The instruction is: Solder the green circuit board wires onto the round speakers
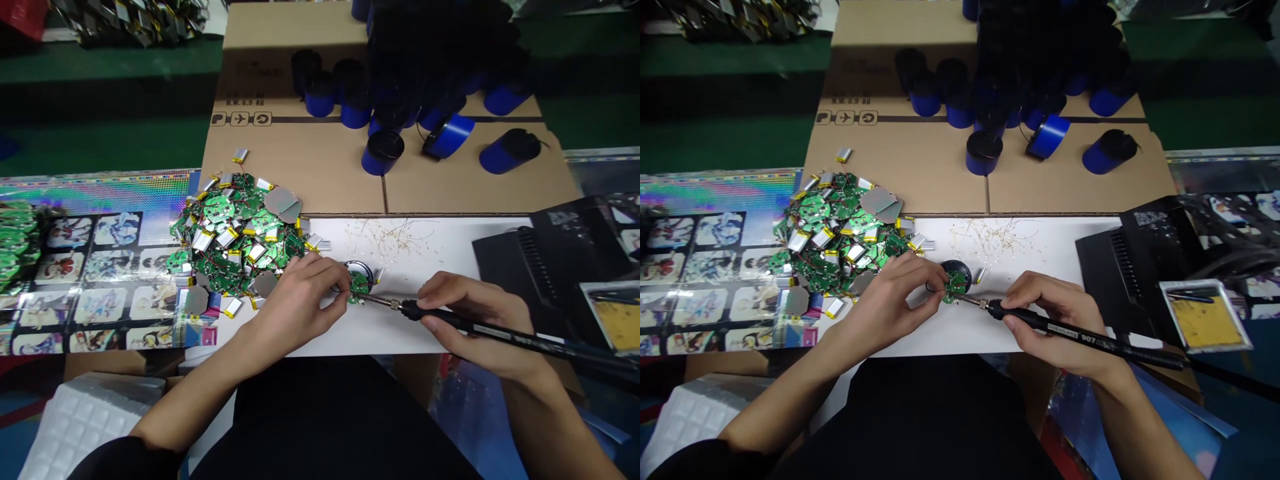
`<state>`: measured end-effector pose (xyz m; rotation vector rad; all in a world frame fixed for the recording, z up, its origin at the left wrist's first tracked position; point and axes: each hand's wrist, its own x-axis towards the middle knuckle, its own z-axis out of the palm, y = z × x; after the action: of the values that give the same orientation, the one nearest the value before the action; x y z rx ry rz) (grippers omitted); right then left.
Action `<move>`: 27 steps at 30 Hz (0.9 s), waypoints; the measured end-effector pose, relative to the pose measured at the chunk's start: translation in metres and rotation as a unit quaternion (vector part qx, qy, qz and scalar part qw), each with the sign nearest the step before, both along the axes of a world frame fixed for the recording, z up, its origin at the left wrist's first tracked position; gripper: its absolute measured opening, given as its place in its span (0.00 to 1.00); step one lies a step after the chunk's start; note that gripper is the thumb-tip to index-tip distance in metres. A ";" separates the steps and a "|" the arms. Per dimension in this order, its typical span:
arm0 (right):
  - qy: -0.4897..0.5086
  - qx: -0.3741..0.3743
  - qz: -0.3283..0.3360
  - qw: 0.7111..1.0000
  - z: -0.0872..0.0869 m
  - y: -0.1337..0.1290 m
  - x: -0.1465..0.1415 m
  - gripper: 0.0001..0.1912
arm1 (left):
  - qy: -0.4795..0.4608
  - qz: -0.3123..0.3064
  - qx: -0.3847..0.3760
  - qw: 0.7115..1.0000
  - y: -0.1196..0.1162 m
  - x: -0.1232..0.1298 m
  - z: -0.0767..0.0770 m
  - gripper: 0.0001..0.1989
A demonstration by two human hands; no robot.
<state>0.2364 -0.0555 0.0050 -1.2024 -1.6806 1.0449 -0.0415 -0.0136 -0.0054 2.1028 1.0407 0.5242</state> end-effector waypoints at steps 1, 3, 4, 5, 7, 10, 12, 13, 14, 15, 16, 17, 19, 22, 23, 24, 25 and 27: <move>0.000 -0.001 -0.002 1.000 0.000 0.000 0.000 0.08 | 0.002 0.000 0.000 1.000 0.000 0.000 0.000 0.06; -0.001 0.000 0.003 1.000 -0.001 0.000 0.001 0.08 | 0.006 0.002 0.001 1.000 0.000 0.000 0.000 0.06; 0.000 0.002 0.007 1.000 -0.001 0.000 0.001 0.08 | 0.007 0.003 0.000 1.000 0.000 0.000 0.000 0.06; 0.002 0.004 0.014 1.000 -0.001 0.000 0.001 0.09 | 0.007 0.003 0.000 1.000 0.000 0.000 -0.001 0.06; 0.007 0.006 0.022 1.000 -0.001 0.001 0.001 0.09 | 0.009 0.001 -0.001 1.000 0.000 -0.001 -0.001 0.06; 0.011 0.007 0.024 1.000 -0.001 0.002 0.001 0.09 | 0.010 0.000 0.001 1.000 0.000 -0.001 -0.001 0.05; 0.012 0.008 0.026 1.000 0.000 0.003 0.001 0.09 | 0.009 -0.001 0.004 1.000 0.000 -0.001 -0.001 0.05; 0.014 0.010 0.029 0.999 0.000 0.003 0.000 0.09 | 0.008 -0.002 0.005 1.000 0.000 -0.001 -0.001 0.05; 0.014 0.011 0.031 0.999 0.000 0.003 0.000 0.09 | 0.008 -0.002 0.006 1.000 0.000 0.000 -0.001 0.06; 0.014 0.013 0.032 0.999 0.000 0.003 0.000 0.09 | 0.009 -0.003 0.007 1.000 0.000 0.000 -0.001 0.06; 0.014 0.014 0.033 0.999 0.000 0.004 0.000 0.09 | 0.009 -0.003 0.008 1.000 0.000 0.000 -0.001 0.06; 0.013 0.016 0.035 0.999 0.000 0.004 -0.001 0.09 | 0.009 -0.004 0.009 1.000 0.000 0.000 0.000 0.06; 0.013 0.023 0.037 0.999 0.000 0.005 -0.001 0.09 | 0.009 -0.003 0.008 1.000 0.000 0.000 0.000 0.06; 0.020 0.037 0.030 0.999 0.002 0.005 0.001 0.09 | 0.011 -0.002 0.003 1.000 -0.001 0.000 0.000 0.06; 0.020 0.041 0.021 0.999 0.004 0.005 0.003 0.09 | 0.011 -0.002 0.001 1.000 -0.001 0.000 0.000 0.05; 0.018 0.048 0.009 0.999 0.006 0.005 0.005 0.08 | 0.010 -0.002 0.001 1.000 -0.001 -0.001 0.000 0.05; 0.014 0.053 -0.004 0.998 0.008 0.004 0.008 0.08 | 0.009 -0.001 0.002 1.000 -0.001 -0.001 0.000 0.06; 0.008 0.066 -0.034 0.997 0.010 0.000 0.016 0.06 | 0.008 -0.001 0.005 1.000 -0.001 -0.001 0.000 0.06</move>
<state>0.2527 -0.0559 0.0146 -1.1540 -1.6572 0.8865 -0.0421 -0.0146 -0.0055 2.1186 1.0476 0.5131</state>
